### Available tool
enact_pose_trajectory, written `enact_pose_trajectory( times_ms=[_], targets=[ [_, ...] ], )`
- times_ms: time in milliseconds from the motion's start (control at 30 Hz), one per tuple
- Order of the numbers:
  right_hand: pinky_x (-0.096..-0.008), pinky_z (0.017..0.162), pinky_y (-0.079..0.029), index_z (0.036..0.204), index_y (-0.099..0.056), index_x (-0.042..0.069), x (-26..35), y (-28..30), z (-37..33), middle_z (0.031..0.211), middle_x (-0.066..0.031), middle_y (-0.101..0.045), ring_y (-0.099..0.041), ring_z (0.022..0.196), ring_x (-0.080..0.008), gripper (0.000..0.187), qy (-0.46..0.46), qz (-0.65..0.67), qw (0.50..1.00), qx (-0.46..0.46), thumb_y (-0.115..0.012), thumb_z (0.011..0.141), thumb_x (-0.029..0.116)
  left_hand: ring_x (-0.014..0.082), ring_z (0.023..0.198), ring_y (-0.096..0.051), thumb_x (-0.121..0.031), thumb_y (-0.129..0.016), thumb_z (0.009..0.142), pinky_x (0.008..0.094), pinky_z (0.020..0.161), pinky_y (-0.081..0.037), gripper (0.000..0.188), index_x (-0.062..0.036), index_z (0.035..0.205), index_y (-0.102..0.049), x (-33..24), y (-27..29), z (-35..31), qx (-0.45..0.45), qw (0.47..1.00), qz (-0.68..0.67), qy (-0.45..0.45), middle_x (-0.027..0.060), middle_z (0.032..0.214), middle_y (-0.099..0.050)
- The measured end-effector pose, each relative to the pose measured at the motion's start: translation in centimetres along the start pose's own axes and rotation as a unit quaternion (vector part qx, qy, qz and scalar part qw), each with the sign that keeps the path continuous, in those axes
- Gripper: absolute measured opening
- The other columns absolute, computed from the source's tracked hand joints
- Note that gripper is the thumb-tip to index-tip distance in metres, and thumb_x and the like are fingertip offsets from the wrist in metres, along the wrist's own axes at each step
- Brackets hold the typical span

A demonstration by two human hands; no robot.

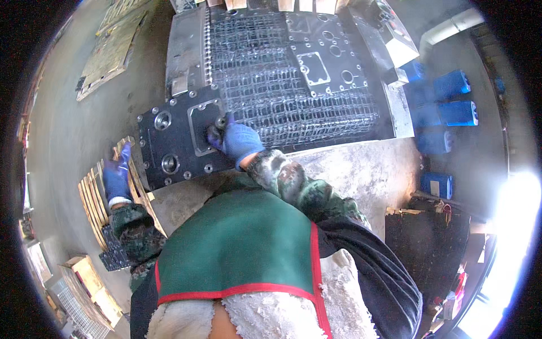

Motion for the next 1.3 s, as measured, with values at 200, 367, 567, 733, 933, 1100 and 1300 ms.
enact_pose_trajectory(
  times_ms=[200, 367, 567, 733, 933, 1100, 1300],
  targets=[
    [-0.0494, 0.067, -0.054, 0.125, -0.055, 0.012, -13.6, 12.1, 1.2, 0.081, -0.0196, -0.069, -0.068, 0.075, -0.0383, 0.050, -0.018, -0.040, 0.946, -0.321, -0.069, 0.083, 0.035, 0.0205, 0.118, -0.056, -0.038, -0.065, 0.093, 0.0330, 0.104, -0.042, 0.055, -0.0022, 0.133, -0.056, 2.9, -4.1, -1.2, 0.183, 0.884, -0.398, 0.165, 0.0096, 0.130, -0.060],
    [-0.0488, 0.106, -0.038, 0.153, -0.021, 0.015, -27.6, 18.7, 2.3, 0.139, -0.0210, -0.050, -0.047, 0.129, -0.0404, 0.075, -0.060, -0.354, 0.903, -0.235, -0.051, 0.085, 0.007, 0.0192, 0.110, -0.061, -0.035, -0.063, 0.094, 0.0328, 0.098, -0.048, 0.051, -0.0012, 0.131, -0.057, 2.5, -4.4, -2.0, 0.119, 0.900, -0.383, 0.171, 0.0100, 0.125, -0.063],
    [-0.0469, 0.094, -0.049, 0.141, -0.042, 0.013, -31.0, 19.6, 6.2, 0.132, -0.0195, -0.053, -0.051, 0.122, -0.0360, 0.054, -0.069, -0.276, 0.955, -0.080, -0.053, 0.092, 0.030, 0.0185, 0.098, -0.066, -0.041, -0.069, 0.089, 0.0322, 0.088, -0.052, 0.054, 0.0007, 0.124, -0.062, 0.8, -4.1, -2.9, 0.098, 0.907, -0.346, 0.219, 0.0111, 0.114, -0.068],
    [-0.0417, 0.072, -0.053, 0.134, -0.049, 0.009, -32.4, 21.1, 7.3, 0.090, -0.0140, -0.065, -0.063, 0.080, -0.0265, 0.050, 0.155, -0.275, 0.929, -0.195, -0.062, 0.091, 0.031, 0.0199, 0.091, -0.068, -0.048, -0.071, 0.085, 0.0329, 0.086, -0.053, 0.063, 0.0009, 0.123, -0.063, -0.5, -3.6, -3.5, 0.114, 0.919, -0.310, 0.217, 0.0111, 0.109, -0.070],
    [-0.0379, 0.075, -0.053, 0.129, -0.054, 0.006, -23.0, 27.7, 5.0, 0.094, -0.0107, -0.066, -0.064, 0.084, -0.0216, 0.044, 0.272, -0.182, 0.932, -0.159, -0.063, 0.091, 0.027, 0.0202, 0.086, -0.069, -0.048, -0.071, 0.084, 0.0343, 0.080, -0.055, 0.062, 0.0020, 0.120, -0.063, 0.4, -4.5, -3.2, 0.113, 0.927, -0.323, 0.152, 0.0117, 0.105, -0.071],
    [-0.0350, 0.081, -0.052, 0.124, -0.059, 0.004, -8.2, 30.4, 0.9, 0.103, -0.0087, -0.067, -0.063, 0.094, -0.0189, 0.038, 0.401, -0.472, 0.783, -0.063, -0.062, 0.091, 0.022, 0.0244, 0.103, -0.063, -0.047, -0.068, 0.087, 0.0360, 0.091, -0.048, 0.054, -0.0009, 0.116, -0.067, 2.3, -5.4, -2.1, 0.105, 0.932, -0.346, 0.036, 0.0133, 0.110, -0.069],
    [-0.0436, 0.092, -0.053, 0.129, -0.053, -0.002, 3.1, 26.2, -1.7, 0.117, -0.0126, -0.064, -0.060, 0.110, -0.0264, 0.037, 0.045, 0.374, 0.919, 0.116, -0.056, 0.093, 0.003, 0.0229, 0.096, -0.066, -0.050, -0.072, 0.082, 0.0342, 0.088, -0.051, 0.067, 0.0028, 0.122, -0.061, 4.3, -7.2, -0.7, 0.077, 0.932, -0.345, 0.080, 0.0157, 0.113, -0.068]
  ],
)
Point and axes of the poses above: each hand's wrist, its own z-axis towards the middle knuckle, its own y-axis out of the back of the hand, x = y × z, the point moved 1 cm from there along z, towards the middle knuckle
